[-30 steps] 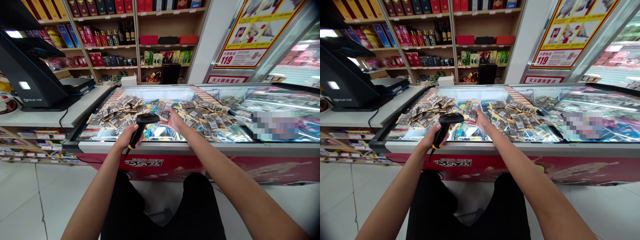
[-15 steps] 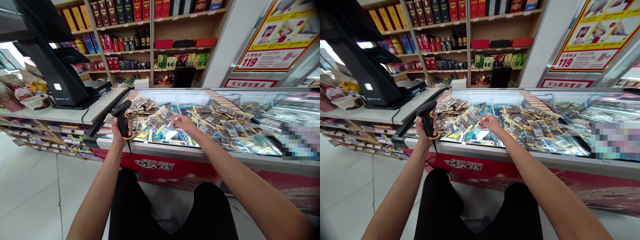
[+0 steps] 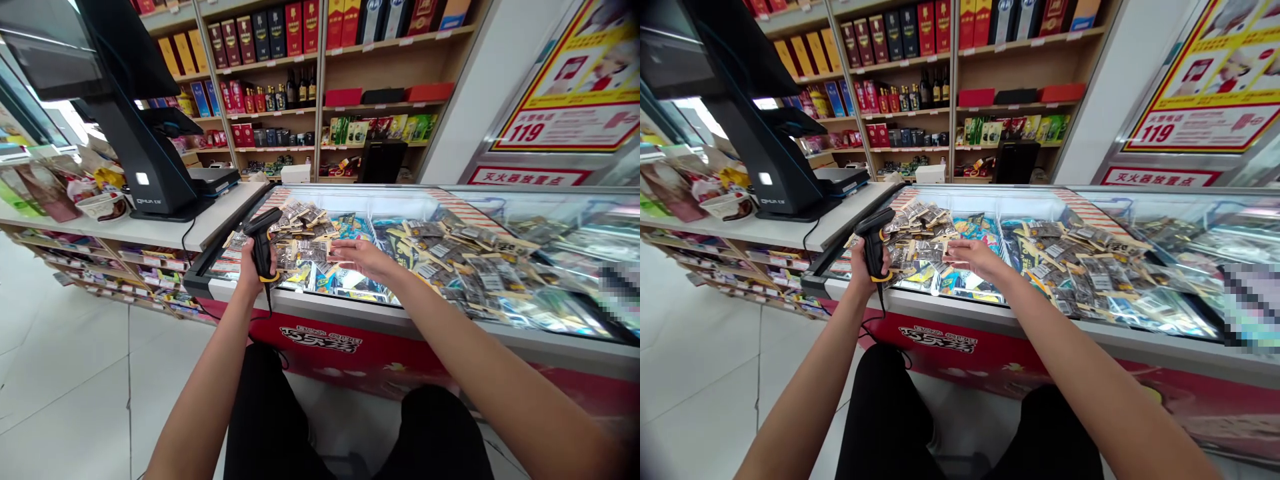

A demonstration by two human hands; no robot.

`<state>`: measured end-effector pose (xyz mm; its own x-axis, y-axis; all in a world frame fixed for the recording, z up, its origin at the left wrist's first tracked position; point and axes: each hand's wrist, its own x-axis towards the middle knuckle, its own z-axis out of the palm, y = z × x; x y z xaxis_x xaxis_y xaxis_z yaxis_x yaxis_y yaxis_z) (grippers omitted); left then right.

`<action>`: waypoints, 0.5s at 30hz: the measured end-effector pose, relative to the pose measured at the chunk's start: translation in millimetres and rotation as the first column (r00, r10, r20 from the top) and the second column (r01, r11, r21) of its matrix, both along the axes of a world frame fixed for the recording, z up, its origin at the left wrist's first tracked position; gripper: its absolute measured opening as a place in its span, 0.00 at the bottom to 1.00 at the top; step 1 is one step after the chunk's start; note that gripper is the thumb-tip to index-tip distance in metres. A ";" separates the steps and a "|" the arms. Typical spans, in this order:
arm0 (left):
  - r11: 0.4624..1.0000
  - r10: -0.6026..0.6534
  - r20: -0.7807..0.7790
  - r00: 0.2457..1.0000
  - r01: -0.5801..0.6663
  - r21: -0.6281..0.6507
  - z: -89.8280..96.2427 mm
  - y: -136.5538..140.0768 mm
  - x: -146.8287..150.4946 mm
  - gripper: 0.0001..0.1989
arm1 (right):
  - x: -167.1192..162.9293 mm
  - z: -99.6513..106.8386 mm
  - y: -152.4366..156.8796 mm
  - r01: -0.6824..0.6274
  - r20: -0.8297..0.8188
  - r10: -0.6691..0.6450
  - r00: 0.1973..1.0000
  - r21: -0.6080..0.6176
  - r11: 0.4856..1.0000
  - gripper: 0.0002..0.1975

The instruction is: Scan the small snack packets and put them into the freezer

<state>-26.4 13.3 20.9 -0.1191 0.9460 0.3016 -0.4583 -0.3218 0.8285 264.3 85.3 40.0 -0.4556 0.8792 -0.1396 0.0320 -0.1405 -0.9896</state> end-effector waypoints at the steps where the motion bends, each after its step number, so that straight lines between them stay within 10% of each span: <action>1: 1.000 -0.015 -0.008 1.000 0.015 -0.005 -0.3 -0.2 0.4 0.29 | 5.0 -3.7 -0.2 0.011 0.001 -0.011 1.000 0.045 0.999 0.15; 4: 0.999 -0.048 -0.018 0.999 0.048 -0.005 -1.8 0.2 -0.1 0.28 | 29.3 -14.4 8.1 0.111 0.110 -0.151 0.982 0.303 0.946 0.13; 10: 0.999 -0.032 -0.041 0.999 0.032 -0.019 -3.4 4.2 -2.9 0.29 | 117.3 -9.2 52.2 0.291 0.295 -0.616 0.730 0.682 0.671 0.14; 12: 1.000 -0.023 -0.043 0.999 0.023 -0.020 -2.6 5.5 -3.2 0.29 | 147.6 -1.5 66.2 0.071 0.499 -0.728 0.471 0.801 0.594 0.21; 15: 0.999 -0.028 -0.039 0.999 0.028 -0.019 -1.3 6.6 -3.6 0.29 | 182.4 8.5 86.3 -0.219 0.700 -0.698 0.151 0.712 0.667 0.29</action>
